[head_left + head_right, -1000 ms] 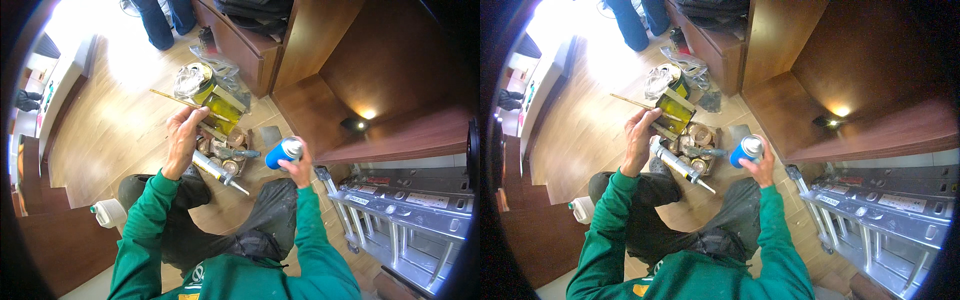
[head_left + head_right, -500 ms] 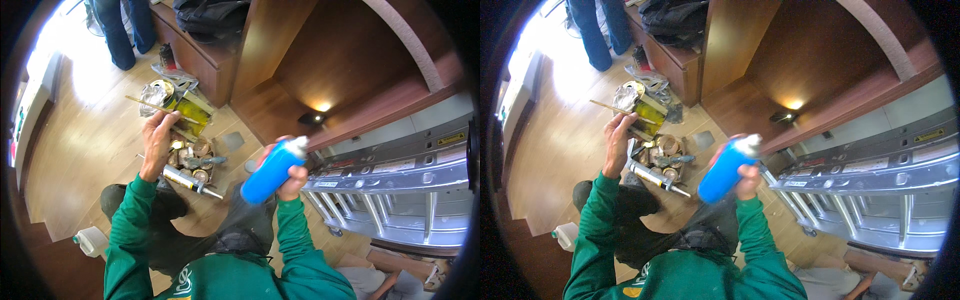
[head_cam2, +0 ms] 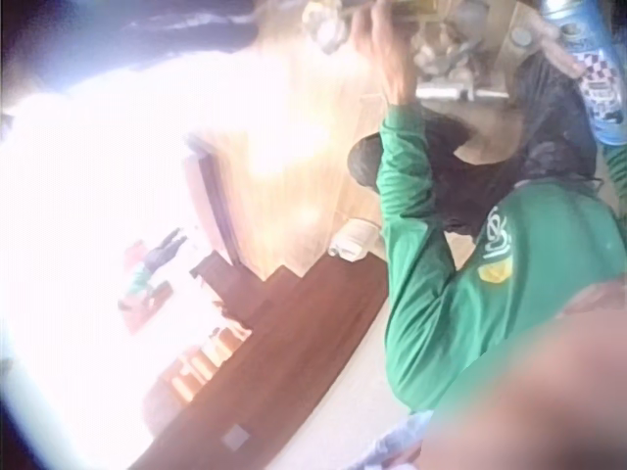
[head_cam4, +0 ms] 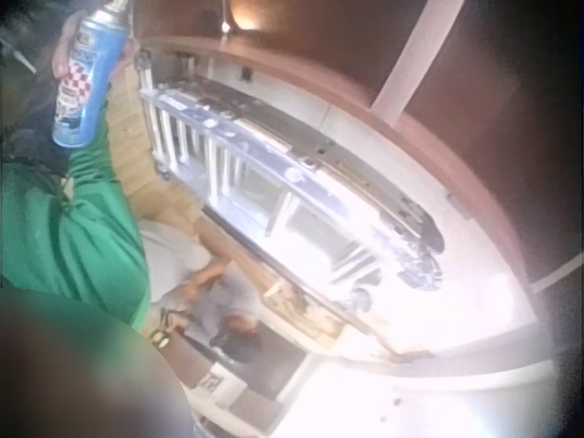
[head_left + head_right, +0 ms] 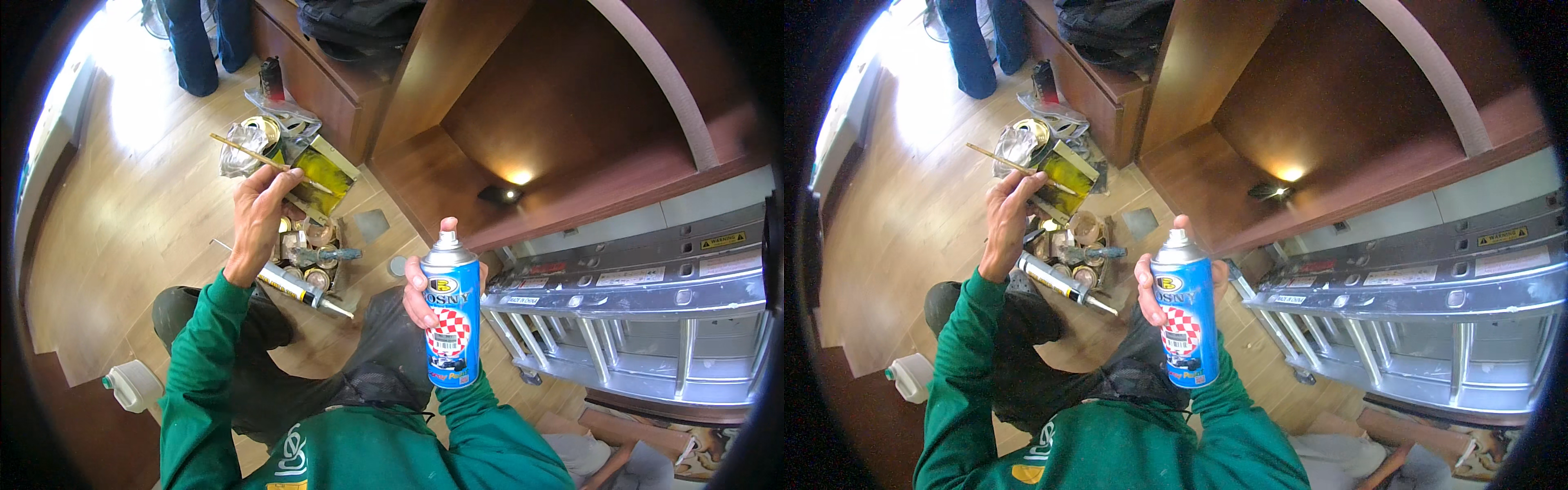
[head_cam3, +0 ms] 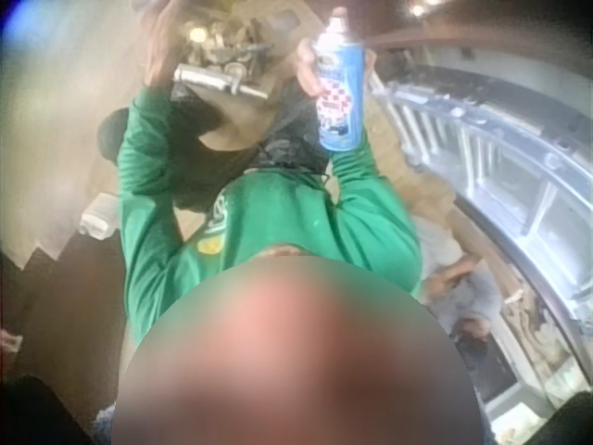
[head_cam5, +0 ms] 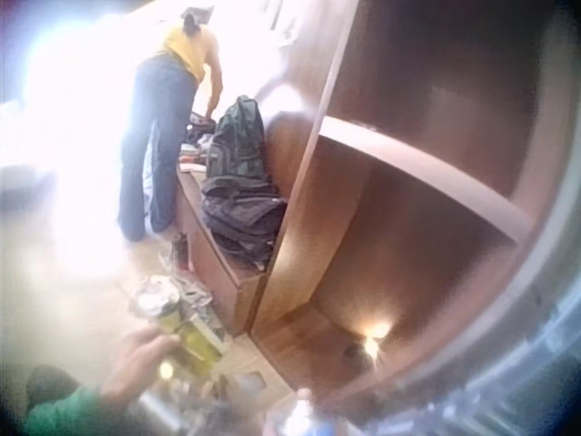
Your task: The person sits on the floor and mixes a yellowish liquid in a small container using a wooden stick. They add a red substance from a small jar and continue stirring to blend the colors.
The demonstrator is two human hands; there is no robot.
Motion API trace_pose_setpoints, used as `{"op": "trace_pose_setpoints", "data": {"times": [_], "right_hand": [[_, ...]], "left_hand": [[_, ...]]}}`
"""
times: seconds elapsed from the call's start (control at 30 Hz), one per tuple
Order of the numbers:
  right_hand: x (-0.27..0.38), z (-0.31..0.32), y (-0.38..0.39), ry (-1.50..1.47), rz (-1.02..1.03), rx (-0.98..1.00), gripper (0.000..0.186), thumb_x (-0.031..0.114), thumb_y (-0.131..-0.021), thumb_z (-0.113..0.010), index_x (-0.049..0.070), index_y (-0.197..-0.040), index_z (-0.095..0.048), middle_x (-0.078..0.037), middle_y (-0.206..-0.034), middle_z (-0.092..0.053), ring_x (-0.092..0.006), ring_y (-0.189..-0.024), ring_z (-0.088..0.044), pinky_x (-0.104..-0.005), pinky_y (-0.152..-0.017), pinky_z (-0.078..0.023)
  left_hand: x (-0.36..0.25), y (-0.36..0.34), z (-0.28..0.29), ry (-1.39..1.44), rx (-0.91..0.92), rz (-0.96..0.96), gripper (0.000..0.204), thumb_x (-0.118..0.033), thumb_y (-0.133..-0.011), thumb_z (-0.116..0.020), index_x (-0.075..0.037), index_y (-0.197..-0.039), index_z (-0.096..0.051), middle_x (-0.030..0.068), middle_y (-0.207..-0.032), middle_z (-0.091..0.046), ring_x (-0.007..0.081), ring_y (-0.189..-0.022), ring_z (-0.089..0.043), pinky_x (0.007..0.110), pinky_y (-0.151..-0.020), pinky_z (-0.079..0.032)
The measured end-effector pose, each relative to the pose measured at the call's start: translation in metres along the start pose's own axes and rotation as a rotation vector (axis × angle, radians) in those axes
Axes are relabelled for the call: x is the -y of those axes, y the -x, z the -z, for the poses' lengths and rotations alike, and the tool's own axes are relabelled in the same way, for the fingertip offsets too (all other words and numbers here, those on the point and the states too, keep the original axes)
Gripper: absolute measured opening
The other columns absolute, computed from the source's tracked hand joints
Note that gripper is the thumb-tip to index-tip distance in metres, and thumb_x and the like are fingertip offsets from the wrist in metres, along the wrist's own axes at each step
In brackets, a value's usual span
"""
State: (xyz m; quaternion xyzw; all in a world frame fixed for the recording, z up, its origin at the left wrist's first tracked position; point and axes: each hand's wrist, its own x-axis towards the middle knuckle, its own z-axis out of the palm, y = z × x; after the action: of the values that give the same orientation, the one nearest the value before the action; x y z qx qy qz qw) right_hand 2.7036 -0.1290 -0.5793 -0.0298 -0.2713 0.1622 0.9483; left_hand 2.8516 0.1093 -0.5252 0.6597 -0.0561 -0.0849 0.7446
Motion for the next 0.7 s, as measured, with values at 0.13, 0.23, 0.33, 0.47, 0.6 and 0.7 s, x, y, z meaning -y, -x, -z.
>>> {"op": "trace_pose_setpoints", "data": {"times": [0.13,0.23,0.33,0.47,0.6,0.7], "right_hand": [[-0.014,-0.019,0.011,0.225,0.027,-0.641,0.07,0.046,-0.087,-0.06,0.032,-0.152,-0.041,-0.029,-0.123,-0.052,-0.0402,-0.076,-0.065,-0.0482,-0.066,-0.058],[0.002,-0.042,0.008,0.442,-0.236,-0.842,0.071,0.042,-0.082,-0.064,0.02,-0.146,-0.045,-0.024,-0.122,-0.055,-0.0377,-0.085,-0.066,-0.0453,-0.068,-0.058],[0.062,-0.074,0.0,0.263,0.416,-0.66,0.069,0.033,-0.08,-0.075,0.016,-0.139,-0.044,-0.019,-0.113,-0.056,-0.0295,-0.082,-0.065,-0.048,-0.07,-0.06],[0.038,-0.086,0.005,0.672,0.541,-0.756,0.061,0.039,-0.078,-0.075,0.011,-0.126,-0.048,-0.015,-0.104,-0.061,-0.026,-0.079,-0.065,-0.0391,-0.065,-0.06],[0.018,-0.098,0.003,0.997,0.442,-0.882,0.058,0.043,-0.079,-0.071,0.008,-0.122,-0.053,-0.017,-0.101,-0.064,-0.0224,-0.076,-0.065,-0.0336,-0.067,-0.059],[0.047,-0.102,-0.016,0.552,0.668,-0.956,0.066,0.038,-0.073,-0.081,0.012,-0.125,-0.05,-0.019,-0.098,-0.064,-0.0231,-0.077,-0.066,-0.0353,-0.067,-0.058]], "left_hand": [[0.003,-0.001,0.004,-0.006,-0.016,0.009,0.024,-0.02,-0.096,-0.067,0.003,-0.099,-0.07,0.0074,-0.086,-0.07,0.012,-0.066,-0.064,0.025,-0.056,-0.054],[0.001,-0.003,0.009,0.005,-0.012,-0.002,0.023,-0.019,-0.096,-0.067,0.003,-0.101,-0.07,0.0079,-0.087,-0.071,0.0125,-0.067,-0.065,0.026,-0.055,-0.055],[-0.002,-0.002,0.009,0.055,-0.018,-0.013,0.022,-0.019,-0.096,-0.067,0.002,-0.102,-0.07,0.0083,-0.088,-0.071,0.0129,-0.069,-0.066,0.026,-0.055,-0.055],[-0.007,-0.003,0.006,0.024,-0.069,0.029,0.023,-0.021,-0.096,-0.067,0.002,-0.099,-0.07,0.008,-0.087,-0.071,0.0129,-0.068,-0.066,0.026,-0.055,-0.055],[-0.006,-0.004,0.004,-0.029,-0.019,-0.006,0.024,-0.021,-0.095,-0.069,0.003,-0.096,-0.07,0.0087,-0.085,-0.07,0.0139,-0.068,-0.065,0.026,-0.057,-0.054],[-0.002,0.0,0.002,-0.049,-0.003,-0.056,0.025,-0.022,-0.096,-0.068,0.003,-0.095,-0.07,0.0081,-0.084,-0.071,0.0127,-0.069,-0.065,0.026,-0.056,-0.054]]}}
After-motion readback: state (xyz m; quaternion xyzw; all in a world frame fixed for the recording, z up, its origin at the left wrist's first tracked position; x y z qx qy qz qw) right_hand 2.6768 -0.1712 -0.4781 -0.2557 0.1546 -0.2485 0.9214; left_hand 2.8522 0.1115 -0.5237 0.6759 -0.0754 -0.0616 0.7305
